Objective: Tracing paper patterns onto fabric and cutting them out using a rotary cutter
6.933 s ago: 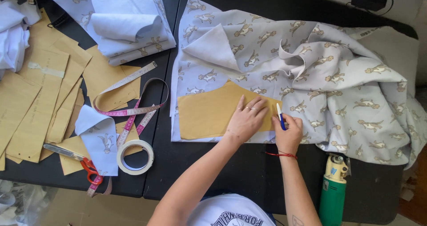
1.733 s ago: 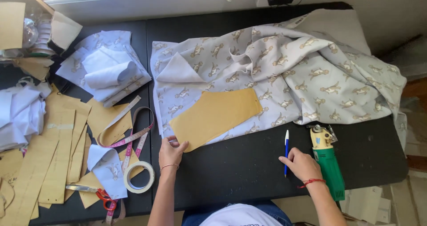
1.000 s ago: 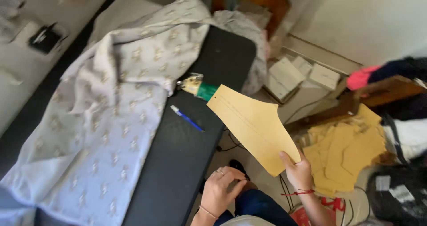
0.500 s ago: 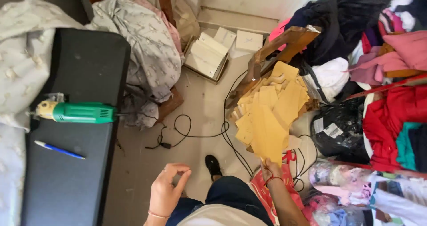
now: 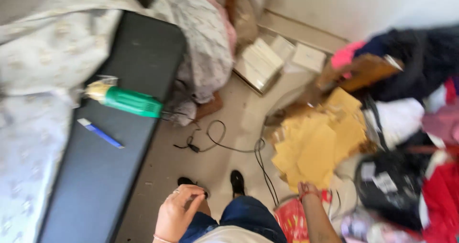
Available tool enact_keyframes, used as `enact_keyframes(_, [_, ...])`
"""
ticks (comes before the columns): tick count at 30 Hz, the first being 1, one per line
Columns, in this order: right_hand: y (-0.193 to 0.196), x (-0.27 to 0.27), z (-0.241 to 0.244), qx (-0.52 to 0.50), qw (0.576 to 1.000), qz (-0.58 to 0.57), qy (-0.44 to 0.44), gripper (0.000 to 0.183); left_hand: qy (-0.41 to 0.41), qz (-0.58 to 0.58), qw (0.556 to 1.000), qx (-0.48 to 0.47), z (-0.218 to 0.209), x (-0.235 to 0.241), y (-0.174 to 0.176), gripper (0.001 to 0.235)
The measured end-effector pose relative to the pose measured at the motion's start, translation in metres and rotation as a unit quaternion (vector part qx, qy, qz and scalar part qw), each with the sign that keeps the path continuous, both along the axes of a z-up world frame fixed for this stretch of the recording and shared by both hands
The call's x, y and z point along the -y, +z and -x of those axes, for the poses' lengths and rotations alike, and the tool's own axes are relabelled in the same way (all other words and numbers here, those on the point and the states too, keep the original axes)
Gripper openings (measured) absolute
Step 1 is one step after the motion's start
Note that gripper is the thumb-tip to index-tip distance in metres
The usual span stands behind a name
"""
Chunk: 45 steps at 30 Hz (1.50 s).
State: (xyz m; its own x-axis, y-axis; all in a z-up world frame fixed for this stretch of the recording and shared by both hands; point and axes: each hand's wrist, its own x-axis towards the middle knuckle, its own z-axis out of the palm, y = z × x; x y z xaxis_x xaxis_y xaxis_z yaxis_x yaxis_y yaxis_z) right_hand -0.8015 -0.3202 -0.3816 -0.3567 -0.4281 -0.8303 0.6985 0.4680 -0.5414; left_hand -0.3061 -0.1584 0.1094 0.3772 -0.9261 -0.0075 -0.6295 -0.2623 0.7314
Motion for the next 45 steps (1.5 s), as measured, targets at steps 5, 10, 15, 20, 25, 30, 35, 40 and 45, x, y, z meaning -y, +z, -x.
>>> enact_keyframes(5, [0.017, 0.017, -0.154, 0.067, 0.866, 0.294, 0.400, 0.045, 0.051, 0.012, 0.998, -0.042, -0.051, -0.023, 0.009, 0.002])
enact_keyframes(10, [0.402, -0.011, -0.481, -0.397, 0.540, 0.516, 0.534, 0.025, 0.110, 0.043, 0.992, -0.037, -0.114, -0.069, 0.007, 0.002])
enact_keyframes(15, [0.446, -0.009, -0.627, -0.493, 0.237, 0.635, 0.546, 0.044, 0.195, -0.039, 0.976, -0.085, -0.162, -0.114, 0.009, 0.004])
enact_keyframes(20, [0.440, -0.002, -0.689, -0.611, 0.107, 0.515, 0.592, 0.068, 0.236, 0.044, 0.968, -0.078, -0.186, -0.145, -0.024, 0.005])
enact_keyframes(25, [0.418, 0.031, -0.657, -0.563, 0.142, 0.499, 0.643, 0.060, 0.343, 0.024, 0.936, 0.082, -0.212, -0.147, -0.063, 0.009])
enact_keyframes(30, [0.460, 0.023, -0.646, -0.203, 0.501, 0.170, 0.824, 0.030, 0.419, -0.019, 0.881, 0.220, -0.261, -0.130, -0.067, 0.025])
enact_keyframes(35, [0.492, -0.042, -0.687, -0.180, 0.345, 0.077, 0.918, 0.036, 0.360, -0.077, 0.878, 0.306, -0.273, -0.113, -0.093, 0.052])
enact_keyframes(40, [0.507, -0.087, -0.734, -0.378, 0.044, 0.121, 0.917, 0.047, 0.364, -0.052, 0.882, 0.293, -0.277, -0.116, -0.087, 0.045])
enact_keyframes(45, [0.513, -0.110, -0.752, -0.401, 0.018, 0.142, 0.905, 0.053, 0.379, -0.033, 0.880, 0.283, -0.278, -0.117, -0.087, 0.042])
